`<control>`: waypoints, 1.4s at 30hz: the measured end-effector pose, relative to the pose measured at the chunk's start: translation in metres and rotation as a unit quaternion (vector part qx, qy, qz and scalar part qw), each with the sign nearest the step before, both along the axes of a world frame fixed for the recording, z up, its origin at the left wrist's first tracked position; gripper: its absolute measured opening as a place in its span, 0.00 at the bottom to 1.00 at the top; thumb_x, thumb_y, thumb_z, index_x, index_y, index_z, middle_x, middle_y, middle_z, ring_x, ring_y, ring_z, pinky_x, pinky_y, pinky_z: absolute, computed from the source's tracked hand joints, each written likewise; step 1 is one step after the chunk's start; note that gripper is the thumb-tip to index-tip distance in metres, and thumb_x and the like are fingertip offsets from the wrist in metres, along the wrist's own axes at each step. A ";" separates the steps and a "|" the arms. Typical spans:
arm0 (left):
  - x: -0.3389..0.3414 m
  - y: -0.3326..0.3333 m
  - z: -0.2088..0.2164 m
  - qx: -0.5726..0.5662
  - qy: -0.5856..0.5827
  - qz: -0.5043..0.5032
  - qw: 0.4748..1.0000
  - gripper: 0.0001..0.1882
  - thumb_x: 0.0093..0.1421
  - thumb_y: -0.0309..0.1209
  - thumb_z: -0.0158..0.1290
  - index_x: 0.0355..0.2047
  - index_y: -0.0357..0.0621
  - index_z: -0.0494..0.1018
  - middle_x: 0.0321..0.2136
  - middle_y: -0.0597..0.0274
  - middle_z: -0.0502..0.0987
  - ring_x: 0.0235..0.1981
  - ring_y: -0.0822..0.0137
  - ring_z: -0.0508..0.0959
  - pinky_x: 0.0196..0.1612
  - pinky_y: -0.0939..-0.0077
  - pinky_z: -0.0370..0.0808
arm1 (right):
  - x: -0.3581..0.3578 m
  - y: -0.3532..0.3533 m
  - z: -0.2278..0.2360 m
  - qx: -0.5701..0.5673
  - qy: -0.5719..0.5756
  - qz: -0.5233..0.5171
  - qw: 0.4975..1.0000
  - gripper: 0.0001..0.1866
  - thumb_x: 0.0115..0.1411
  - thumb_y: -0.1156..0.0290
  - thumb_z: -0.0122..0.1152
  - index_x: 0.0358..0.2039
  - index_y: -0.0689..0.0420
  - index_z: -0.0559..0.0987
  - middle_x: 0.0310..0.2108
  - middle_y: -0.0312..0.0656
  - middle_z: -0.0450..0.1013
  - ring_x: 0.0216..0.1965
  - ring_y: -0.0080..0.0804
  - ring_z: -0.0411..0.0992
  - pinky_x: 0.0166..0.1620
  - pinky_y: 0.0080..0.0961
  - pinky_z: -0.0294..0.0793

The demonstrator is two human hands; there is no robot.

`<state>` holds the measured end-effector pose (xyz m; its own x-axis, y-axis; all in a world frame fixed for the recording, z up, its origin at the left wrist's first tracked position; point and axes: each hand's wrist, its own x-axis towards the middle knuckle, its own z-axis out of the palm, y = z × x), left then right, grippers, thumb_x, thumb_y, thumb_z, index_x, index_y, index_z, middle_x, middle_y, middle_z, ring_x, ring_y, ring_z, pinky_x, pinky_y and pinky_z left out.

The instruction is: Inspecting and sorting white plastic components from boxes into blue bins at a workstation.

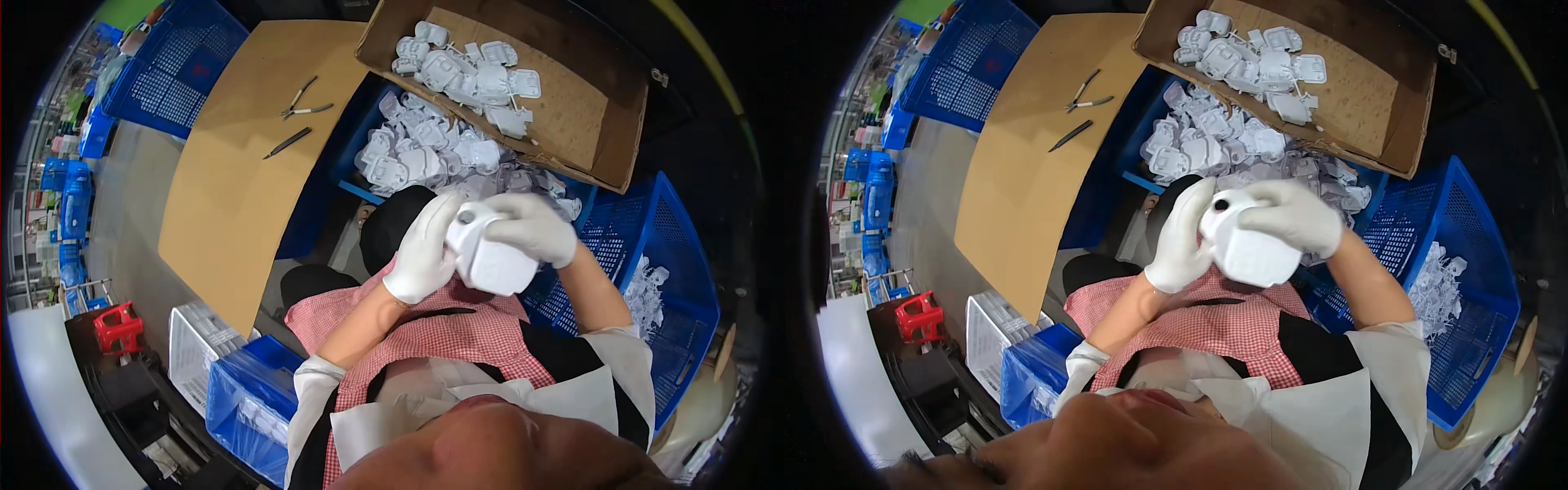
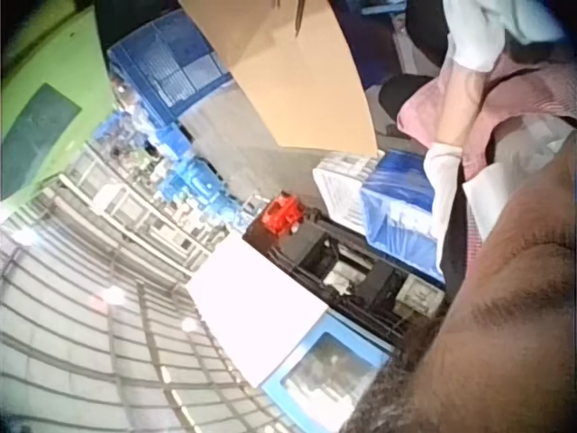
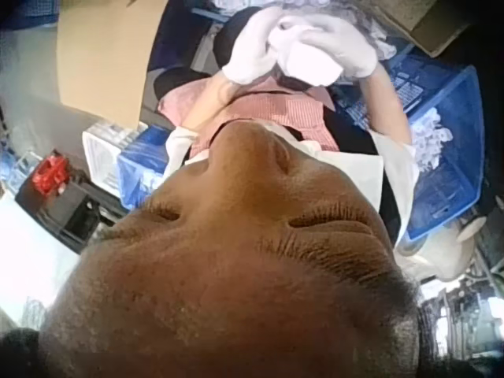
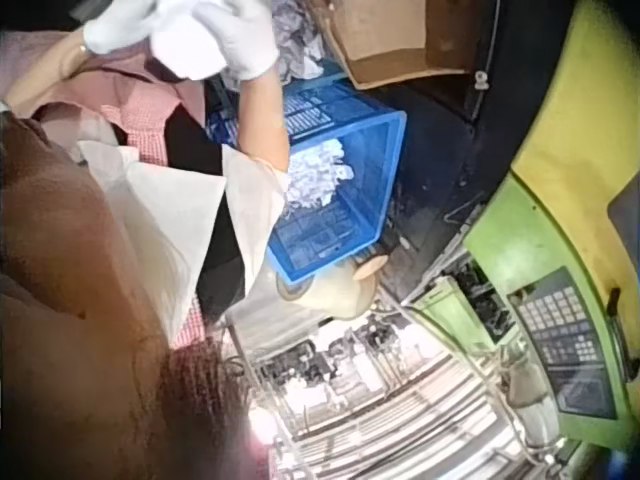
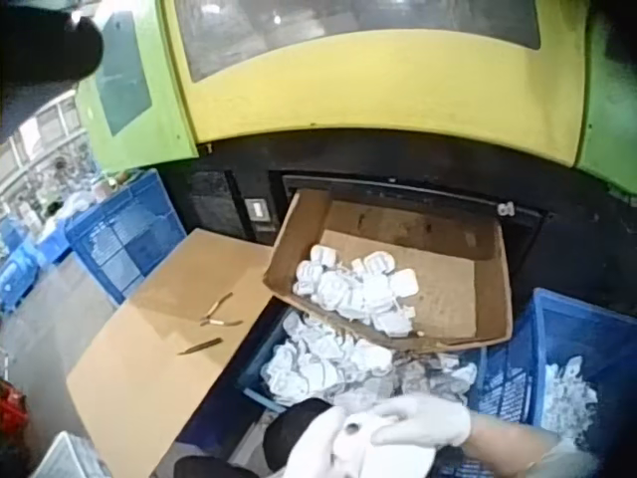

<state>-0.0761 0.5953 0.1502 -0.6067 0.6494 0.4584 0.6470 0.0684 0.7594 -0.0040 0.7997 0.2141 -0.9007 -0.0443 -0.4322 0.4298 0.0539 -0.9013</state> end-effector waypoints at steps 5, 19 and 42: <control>-0.009 0.007 -0.034 -0.088 -0.012 -0.027 0.996 0.30 0.48 0.25 0.60 0.54 0.36 0.65 0.50 0.45 0.71 0.53 0.45 0.71 0.57 0.57 0.68 | 0.066 0.108 0.007 0.489 0.205 -0.249 0.810 0.19 0.59 0.62 0.62 0.49 0.57 0.78 0.41 0.46 0.79 0.41 0.33 0.78 0.44 0.28 0.76; -0.009 0.021 -0.085 -0.097 0.094 -0.019 0.991 0.15 0.46 0.29 0.58 0.37 0.42 0.75 0.39 0.58 0.76 0.45 0.55 0.74 0.49 0.60 0.69 | 0.104 0.207 0.017 0.846 0.074 -0.205 0.487 0.21 0.59 0.64 0.59 0.52 0.57 0.76 0.55 0.52 0.70 0.56 0.51 0.68 0.58 0.39 0.68; -0.032 0.020 -0.109 -0.029 0.030 -0.047 0.998 0.12 0.45 0.31 0.59 0.32 0.44 0.76 0.38 0.59 0.76 0.45 0.56 0.74 0.49 0.59 0.71 | -0.438 0.106 -0.176 0.608 -0.014 -0.007 0.794 0.33 0.55 0.51 0.59 0.61 0.45 0.66 0.56 0.56 0.66 0.56 0.55 0.68 0.57 0.45 0.68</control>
